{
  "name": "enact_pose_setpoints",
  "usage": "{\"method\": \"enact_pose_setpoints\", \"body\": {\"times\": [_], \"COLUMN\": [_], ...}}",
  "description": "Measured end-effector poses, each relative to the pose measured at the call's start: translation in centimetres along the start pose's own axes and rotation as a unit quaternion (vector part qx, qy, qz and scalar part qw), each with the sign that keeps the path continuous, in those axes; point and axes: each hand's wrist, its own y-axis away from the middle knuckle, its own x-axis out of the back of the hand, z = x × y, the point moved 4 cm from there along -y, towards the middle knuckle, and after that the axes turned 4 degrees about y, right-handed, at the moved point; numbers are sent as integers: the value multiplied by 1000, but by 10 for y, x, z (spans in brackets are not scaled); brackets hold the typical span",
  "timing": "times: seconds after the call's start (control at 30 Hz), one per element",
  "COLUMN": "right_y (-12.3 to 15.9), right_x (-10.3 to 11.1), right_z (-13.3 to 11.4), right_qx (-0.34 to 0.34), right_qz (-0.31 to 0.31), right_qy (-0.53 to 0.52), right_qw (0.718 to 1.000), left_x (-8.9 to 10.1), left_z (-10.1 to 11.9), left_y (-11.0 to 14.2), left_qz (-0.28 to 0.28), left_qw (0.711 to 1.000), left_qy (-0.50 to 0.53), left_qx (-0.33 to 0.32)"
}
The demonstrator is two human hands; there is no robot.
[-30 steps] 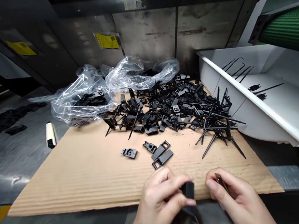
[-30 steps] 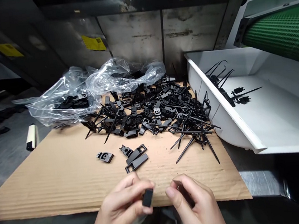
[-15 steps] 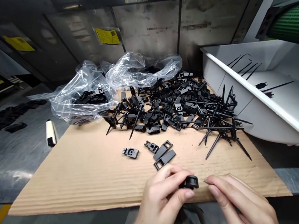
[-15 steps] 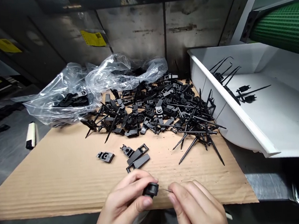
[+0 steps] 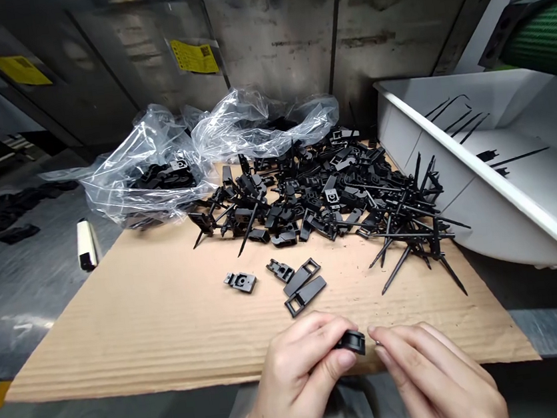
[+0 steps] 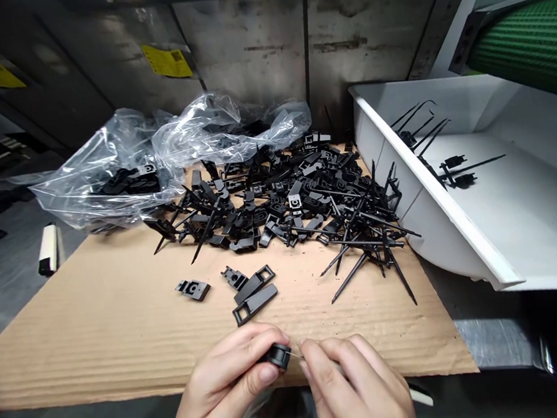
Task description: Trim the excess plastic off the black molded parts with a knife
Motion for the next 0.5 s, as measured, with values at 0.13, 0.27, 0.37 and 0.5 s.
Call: {"method": "enact_pose_setpoints", "body": {"times": [0.13,0.27,0.37,0.5], "right_y": [2,-1,-7,-9], "right_x": [-2,-1,0,0], "right_z": [-1,-2,-3,-6], "right_qx": [-10,-57,-90,-123], "right_qz": [6,-29,-50,-36], "right_qy": [-10,-90,-121,-173], "right_qw": [1000,994,987,977], "left_x": [1,1,1,2], "left_z": [-1,1,2,2], "left_y": [1,-1,-2,-1], "left_qz": [-4,-11,-23,-33], "left_qw": [1000,999,999,999], "left_qy": [17,38,39,33], "left_qx": [8,-1,-10,-12]}}
